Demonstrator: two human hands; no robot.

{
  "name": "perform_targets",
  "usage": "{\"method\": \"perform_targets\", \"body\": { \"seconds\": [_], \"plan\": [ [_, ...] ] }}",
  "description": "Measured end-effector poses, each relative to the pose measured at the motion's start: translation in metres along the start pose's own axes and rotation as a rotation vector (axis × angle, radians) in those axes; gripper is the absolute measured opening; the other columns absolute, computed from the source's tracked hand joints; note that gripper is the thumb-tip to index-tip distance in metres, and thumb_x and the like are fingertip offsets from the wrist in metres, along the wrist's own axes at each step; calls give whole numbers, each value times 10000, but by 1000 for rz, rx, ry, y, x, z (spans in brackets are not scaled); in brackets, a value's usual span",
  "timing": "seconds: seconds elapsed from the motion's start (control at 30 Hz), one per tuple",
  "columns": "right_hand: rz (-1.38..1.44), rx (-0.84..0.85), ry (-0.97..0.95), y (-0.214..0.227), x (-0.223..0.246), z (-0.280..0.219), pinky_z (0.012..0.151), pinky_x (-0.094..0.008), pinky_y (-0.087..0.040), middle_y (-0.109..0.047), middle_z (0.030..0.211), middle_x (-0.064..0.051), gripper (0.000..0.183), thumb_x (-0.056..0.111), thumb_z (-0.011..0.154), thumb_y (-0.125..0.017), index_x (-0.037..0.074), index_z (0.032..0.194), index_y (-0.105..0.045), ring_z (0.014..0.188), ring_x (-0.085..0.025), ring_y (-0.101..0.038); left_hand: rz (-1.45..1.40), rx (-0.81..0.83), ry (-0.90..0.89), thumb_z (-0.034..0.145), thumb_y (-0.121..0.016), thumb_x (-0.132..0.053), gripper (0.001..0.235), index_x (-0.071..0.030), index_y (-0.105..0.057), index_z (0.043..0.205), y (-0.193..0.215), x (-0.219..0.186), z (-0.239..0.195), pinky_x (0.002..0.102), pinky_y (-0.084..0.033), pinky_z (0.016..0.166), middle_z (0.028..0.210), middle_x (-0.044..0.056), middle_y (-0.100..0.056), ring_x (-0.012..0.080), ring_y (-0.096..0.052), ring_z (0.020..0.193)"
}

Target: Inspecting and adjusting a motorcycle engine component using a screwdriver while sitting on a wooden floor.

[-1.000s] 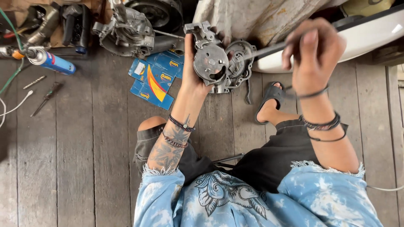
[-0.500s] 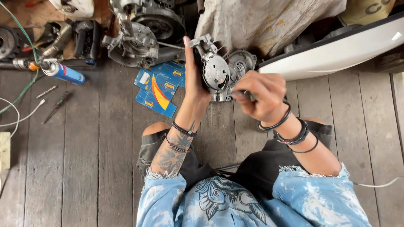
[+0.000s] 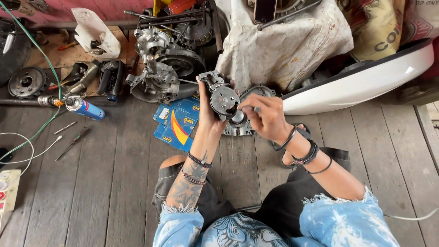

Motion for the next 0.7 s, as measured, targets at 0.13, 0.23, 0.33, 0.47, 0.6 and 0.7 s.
{"method": "perform_targets", "body": {
  "seconds": [0.13, 0.23, 0.33, 0.47, 0.6, 0.7],
  "plan": [
    [265, -128, -263, -6, -30, -25, 393, -244, -491, -633, 605, -54, 456, 257, 1131, -401, 56, 823, -671, 425, -143, -605, 36, -23, 27, 882, -657, -714, 759, -77, -623, 1292, -18, 2, -7, 474, -607, 926, 1185, 129, -699, 275, -724, 1029],
    [446, -186, -391, -9, -37, -37, 443, -255, -524, -665, 643, -84, 485, 243, 1150, -331, 28, 852, -647, 465, -150, -643, 74, -60, 50, 838, -673, -752, 795, -102, -624, 1295, -18, 6, -12, 465, -603, 941, 1185, 106, -705, 257, -729, 1021],
    [486, -223, -448, -11, -40, -42, 467, -266, -551, -668, 672, -89, 489, 245, 1155, -329, 8, 885, -662, 501, -159, -665, 101, -88, 28, 827, -690, -732, 776, -100, -646, 1274, -24, 3, -12, 470, -608, 937, 1150, 118, -724, 269, -739, 995],
    [99, -163, -106, -7, -29, -42, 430, -289, -536, -680, 706, -79, 372, 235, 1107, -473, 27, 925, -724, 496, -206, -660, 148, -70, -26, 827, -674, -740, 770, -91, -639, 1238, -50, 2, -31, 463, -596, 954, 1131, 122, -715, 266, -732, 1018],
    [-72, -94, 1, -6, -30, -36, 442, -292, -519, -632, 671, -53, 365, 262, 1111, -471, 62, 966, -740, 465, -173, -568, 355, 17, -79, 868, -653, -731, 945, 25, -505, 1416, -43, 2, -27, 502, -518, 1086, 1334, 241, -614, 370, -651, 1206],
    [-51, -46, -40, 0, -29, -11, 433, -289, -491, -598, 621, -12, 323, 184, 1108, -490, 73, 901, -712, 431, -171, -512, 423, -42, -153, 871, -846, -270, 745, -47, -402, 1426, -41, 1, -30, 566, -540, 1023, 1309, 265, -613, 381, -672, 1141]
  ]
}}
Point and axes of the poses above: each hand's wrist, its own z-axis towards the middle knuckle, its own y-axis out of the back of the hand, x = y × z, the point moved 3 cm from there along z, towards the middle knuckle
